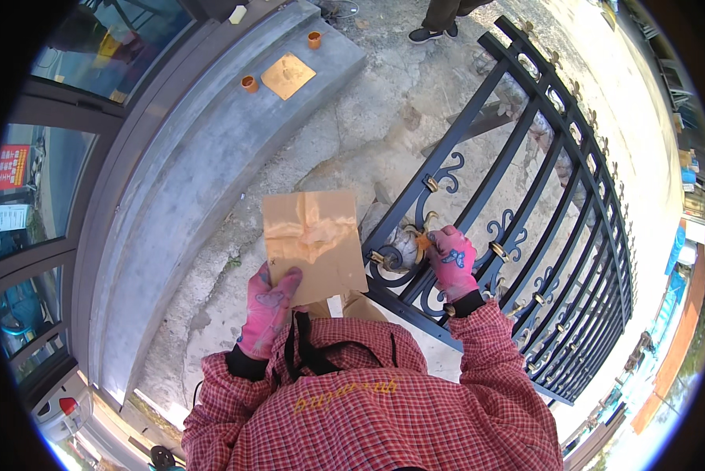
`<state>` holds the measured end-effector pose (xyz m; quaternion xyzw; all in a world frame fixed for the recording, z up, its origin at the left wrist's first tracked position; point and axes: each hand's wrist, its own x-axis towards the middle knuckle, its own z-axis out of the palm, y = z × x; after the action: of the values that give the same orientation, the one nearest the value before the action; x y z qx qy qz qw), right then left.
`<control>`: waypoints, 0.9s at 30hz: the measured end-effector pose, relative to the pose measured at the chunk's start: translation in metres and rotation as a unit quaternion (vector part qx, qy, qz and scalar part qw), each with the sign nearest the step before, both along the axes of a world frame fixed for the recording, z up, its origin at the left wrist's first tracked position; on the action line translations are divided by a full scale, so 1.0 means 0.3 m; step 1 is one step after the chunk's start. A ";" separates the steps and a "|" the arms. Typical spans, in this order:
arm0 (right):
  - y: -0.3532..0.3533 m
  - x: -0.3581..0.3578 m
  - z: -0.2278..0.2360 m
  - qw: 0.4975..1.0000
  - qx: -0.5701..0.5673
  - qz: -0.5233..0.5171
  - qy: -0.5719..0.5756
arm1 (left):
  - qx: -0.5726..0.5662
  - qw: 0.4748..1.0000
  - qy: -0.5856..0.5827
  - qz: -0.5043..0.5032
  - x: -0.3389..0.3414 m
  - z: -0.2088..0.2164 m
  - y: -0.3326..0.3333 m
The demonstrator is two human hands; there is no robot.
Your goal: The person rubs a small block of material against the ornate metal bars of a gate to polish or clean them. They repeatedly dip the block into a small cup of liquid and continue rubbing different sections of the gate's decorative elements.
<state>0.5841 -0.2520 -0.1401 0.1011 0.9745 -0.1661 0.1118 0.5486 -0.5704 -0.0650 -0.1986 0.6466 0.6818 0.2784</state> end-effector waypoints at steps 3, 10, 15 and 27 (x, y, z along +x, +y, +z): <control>-0.023 -0.012 -0.001 0.996 -0.008 0.043 0.075 | 0.000 0.999 -0.003 0.036 0.009 0.008 0.011; -0.056 -0.052 -0.054 0.990 -0.010 0.067 0.121 | 0.011 1.000 0.003 0.016 0.023 0.000 0.005; -0.090 -0.045 0.045 0.976 -0.181 -0.018 0.120 | 0.004 1.000 0.002 0.010 0.042 -0.021 0.016; -0.287 -0.079 0.255 0.950 -0.283 0.040 0.128 | 0.034 0.996 0.046 -0.068 0.095 -0.012 0.125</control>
<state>0.5605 -0.3382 -0.0636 0.0043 0.8968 -0.4421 0.0168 0.5771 -0.5330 -0.0686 -0.1135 0.6471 0.6914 0.3006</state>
